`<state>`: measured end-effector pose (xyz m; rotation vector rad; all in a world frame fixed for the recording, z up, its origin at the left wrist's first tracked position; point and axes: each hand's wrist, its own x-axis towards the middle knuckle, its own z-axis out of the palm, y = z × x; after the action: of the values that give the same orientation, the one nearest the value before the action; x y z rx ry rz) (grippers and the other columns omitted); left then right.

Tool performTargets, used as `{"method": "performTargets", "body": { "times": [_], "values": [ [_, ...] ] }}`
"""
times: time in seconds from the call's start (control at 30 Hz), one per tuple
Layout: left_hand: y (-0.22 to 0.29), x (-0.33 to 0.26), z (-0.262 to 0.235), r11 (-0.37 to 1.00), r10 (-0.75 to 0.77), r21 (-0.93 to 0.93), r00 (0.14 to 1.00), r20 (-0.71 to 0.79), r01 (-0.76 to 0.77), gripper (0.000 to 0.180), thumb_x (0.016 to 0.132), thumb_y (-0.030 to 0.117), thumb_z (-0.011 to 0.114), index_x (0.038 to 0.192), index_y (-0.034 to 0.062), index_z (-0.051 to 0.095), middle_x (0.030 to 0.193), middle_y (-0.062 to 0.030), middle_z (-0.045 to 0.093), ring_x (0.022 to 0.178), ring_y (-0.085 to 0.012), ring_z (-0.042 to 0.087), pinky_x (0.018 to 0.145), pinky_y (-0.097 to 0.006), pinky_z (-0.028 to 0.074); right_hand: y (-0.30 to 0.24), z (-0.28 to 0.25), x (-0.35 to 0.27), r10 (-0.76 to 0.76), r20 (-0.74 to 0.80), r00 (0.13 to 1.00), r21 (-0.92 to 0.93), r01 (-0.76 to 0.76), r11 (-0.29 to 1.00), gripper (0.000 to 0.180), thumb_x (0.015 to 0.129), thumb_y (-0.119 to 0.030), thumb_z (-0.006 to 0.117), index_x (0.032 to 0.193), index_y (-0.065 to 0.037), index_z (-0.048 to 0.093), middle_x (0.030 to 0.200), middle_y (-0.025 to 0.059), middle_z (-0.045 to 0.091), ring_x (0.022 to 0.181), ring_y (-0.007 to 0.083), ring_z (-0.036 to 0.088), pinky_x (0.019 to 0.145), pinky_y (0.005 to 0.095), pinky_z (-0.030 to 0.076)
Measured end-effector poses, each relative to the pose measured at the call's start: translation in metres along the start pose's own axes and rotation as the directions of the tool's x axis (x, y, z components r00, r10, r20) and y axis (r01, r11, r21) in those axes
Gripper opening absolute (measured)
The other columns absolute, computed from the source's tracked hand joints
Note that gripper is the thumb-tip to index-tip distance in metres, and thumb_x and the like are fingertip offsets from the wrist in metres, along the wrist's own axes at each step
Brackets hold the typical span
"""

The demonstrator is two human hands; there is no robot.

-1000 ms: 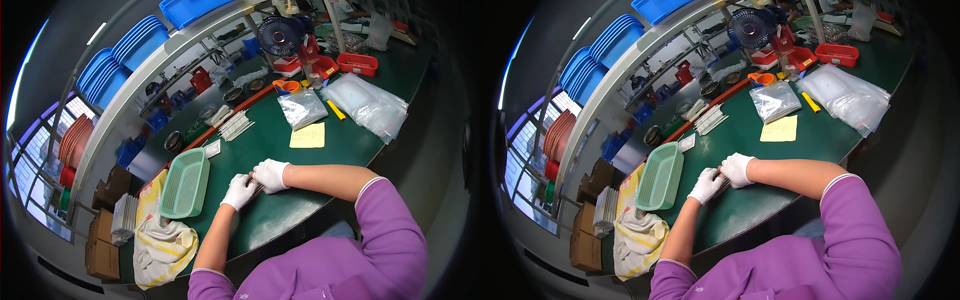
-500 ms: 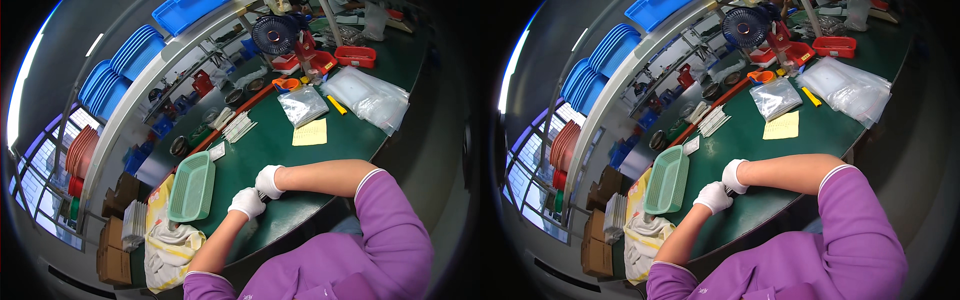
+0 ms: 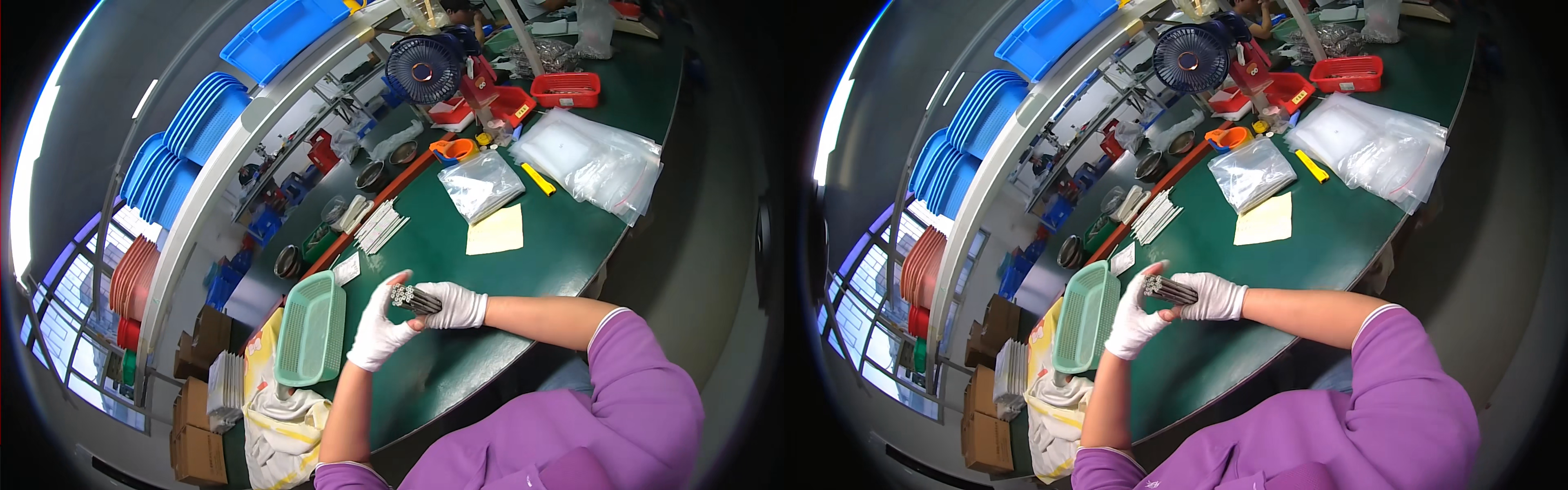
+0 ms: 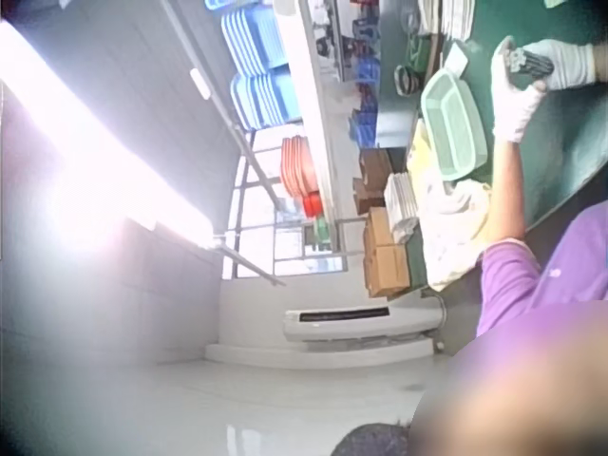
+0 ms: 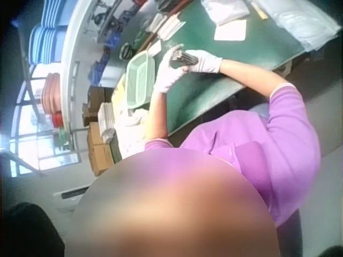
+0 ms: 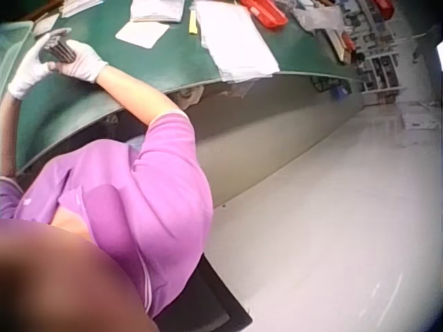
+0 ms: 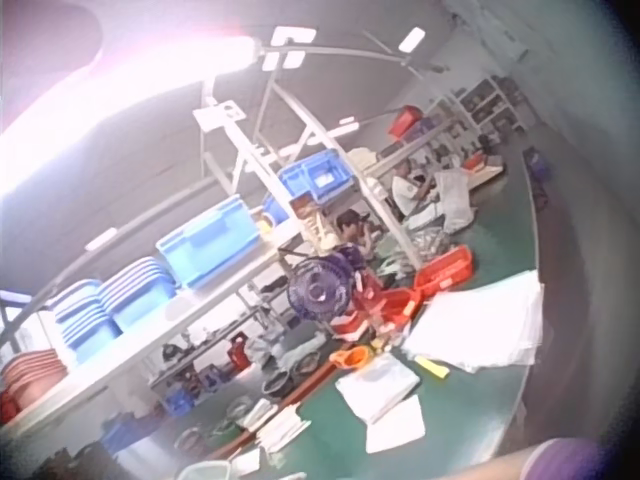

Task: Sorting and packing small metal rods into plastic bags at an industrial workstation.

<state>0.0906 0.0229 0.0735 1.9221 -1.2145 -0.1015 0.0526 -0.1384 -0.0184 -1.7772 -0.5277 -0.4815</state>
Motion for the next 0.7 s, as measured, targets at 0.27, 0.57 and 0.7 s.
{"method": "performTargets", "body": {
  "times": [0.27,0.57,0.7],
  "values": [
    [-0.023,0.010,0.046,0.802,-0.305,-0.566,0.945,-0.115,0.190,0.024,0.075,0.012,0.073,0.087,0.0043,0.054,0.084,-0.0052,0.061,0.091,-0.0184,0.060,0.083,-0.029,0.046,0.023,0.006,0.007,0.212,0.388,0.897,0.231,-0.317,0.920,0.025,0.071,-0.016,0.067,0.091,-0.003,0.057,0.078,0.0093,0.061,0.078,0.0209,0.059,0.073,0.0317,0.046],
    [-0.022,0.014,0.047,0.788,-0.216,-0.599,0.975,-0.057,0.140,0.024,0.075,0.015,0.075,0.078,0.0059,0.053,0.075,-0.0016,0.056,0.093,-0.0239,0.061,0.089,-0.034,0.044,0.026,0.006,0.010,0.009,0.248,0.969,-0.024,-0.003,1.000,0.034,0.068,-0.020,0.066,0.097,-0.005,0.056,0.086,0.0147,0.063,0.084,0.0299,0.060,0.076,0.0356,0.047],
    [-0.035,0.005,0.046,0.729,-0.341,-0.654,0.936,-0.088,0.204,0.021,0.075,0.012,0.074,0.080,0.0061,0.054,0.077,-0.0016,0.058,0.079,-0.0146,0.058,0.073,-0.027,0.046,-0.013,-0.014,0.017,0.286,0.363,0.887,-0.384,-0.137,0.913,0.044,0.059,-0.032,0.071,0.094,-0.009,0.059,0.090,0.0137,0.063,0.087,0.0307,0.060,0.078,0.0366,0.047]
  ]
}}
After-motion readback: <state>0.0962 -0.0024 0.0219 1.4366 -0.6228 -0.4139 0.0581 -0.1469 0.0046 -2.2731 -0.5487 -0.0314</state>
